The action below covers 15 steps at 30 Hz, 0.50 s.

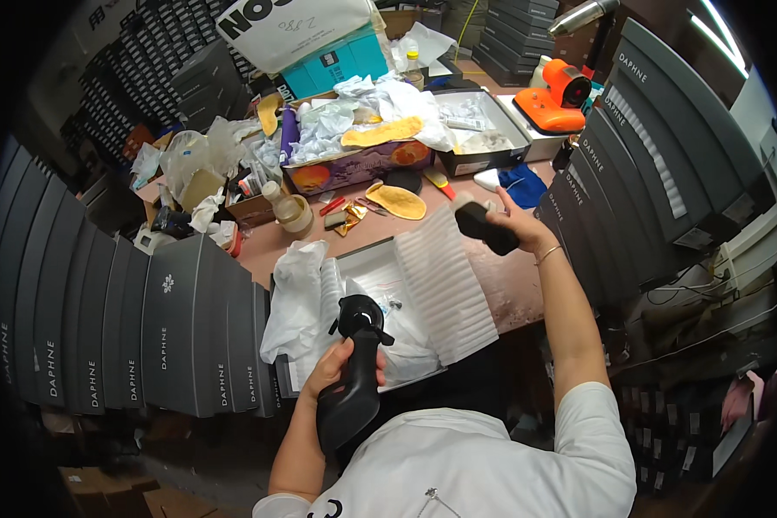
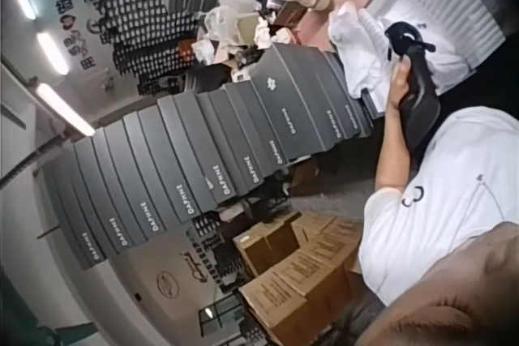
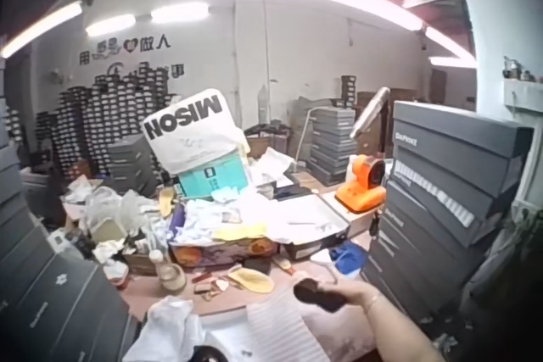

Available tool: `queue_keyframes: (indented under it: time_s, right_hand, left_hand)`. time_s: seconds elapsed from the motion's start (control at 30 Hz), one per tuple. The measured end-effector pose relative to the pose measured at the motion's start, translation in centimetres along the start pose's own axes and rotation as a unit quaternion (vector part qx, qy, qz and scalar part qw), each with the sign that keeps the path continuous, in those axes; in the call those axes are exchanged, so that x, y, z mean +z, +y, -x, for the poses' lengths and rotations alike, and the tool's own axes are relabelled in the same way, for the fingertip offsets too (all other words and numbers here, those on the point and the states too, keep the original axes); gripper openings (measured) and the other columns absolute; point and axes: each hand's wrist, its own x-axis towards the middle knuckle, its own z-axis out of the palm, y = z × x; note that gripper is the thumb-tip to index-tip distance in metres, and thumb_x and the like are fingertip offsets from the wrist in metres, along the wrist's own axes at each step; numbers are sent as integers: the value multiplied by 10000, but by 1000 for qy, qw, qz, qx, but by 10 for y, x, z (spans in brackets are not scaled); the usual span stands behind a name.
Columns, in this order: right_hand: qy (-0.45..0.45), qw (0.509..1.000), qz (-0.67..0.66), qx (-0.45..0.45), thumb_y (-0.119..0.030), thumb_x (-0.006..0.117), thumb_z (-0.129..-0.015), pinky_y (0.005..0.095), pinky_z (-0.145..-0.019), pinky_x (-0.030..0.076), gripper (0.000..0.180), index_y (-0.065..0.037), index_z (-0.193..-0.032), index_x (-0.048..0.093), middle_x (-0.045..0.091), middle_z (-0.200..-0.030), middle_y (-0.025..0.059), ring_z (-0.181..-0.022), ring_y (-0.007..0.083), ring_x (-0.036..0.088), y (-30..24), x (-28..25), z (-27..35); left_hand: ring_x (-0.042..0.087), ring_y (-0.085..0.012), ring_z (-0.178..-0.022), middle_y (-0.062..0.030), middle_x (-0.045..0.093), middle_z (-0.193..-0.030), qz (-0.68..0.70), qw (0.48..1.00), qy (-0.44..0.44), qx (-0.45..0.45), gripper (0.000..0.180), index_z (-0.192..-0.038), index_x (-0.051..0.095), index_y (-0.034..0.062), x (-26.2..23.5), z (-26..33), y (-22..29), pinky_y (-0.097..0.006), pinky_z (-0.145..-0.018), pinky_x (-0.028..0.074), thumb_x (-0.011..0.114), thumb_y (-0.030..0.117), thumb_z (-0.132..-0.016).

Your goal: Inspecting black high-heeled shoes, placing them into fabric bags, and then into shoe boxes.

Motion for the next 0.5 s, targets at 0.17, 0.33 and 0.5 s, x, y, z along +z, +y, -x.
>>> queue_keyframes:
  time_s: [0.17, 0.33, 0.5]
  right_hand:
    - [33, 993, -98, -59, -364, 711, -848, 344, -816, 531, 991, -145, -1520, 17, 481, -1304, 220, -970, 259, 627, -6, 0, -24]
    - [49, 950, 305, -46, -201, 645, -896, 302, -824, 513, 782, -114, -1504, 161, 549, -1241, 166, -1000, 183, 609, 3, -3, -20]
    - [-35, 981, 42, -186, -63, 570, -871, 272, -834, 494, 550, -81, -1399, 415, 601, -1162, 97, -1000, 149, 585, -66, 66, 22]
  left_hand:
    - [677, -328, -848, -222, 608, -1021, 26, 1000, 4, 1, 511, -1244, 455, -18, -6, 5, -2, -415, -680, 596, 454, 419, -979]
    - [681, -233, -788, -151, 629, -958, -5, 999, 41, -15, 500, -1129, 513, -22, 16, 6, 7, -320, -664, 574, 484, 448, -960]
    - [675, -227, -770, -140, 624, -942, -64, 997, 30, -9, 519, -1166, 460, -7, 16, 12, 9, -324, -678, 566, 526, 455, -938]
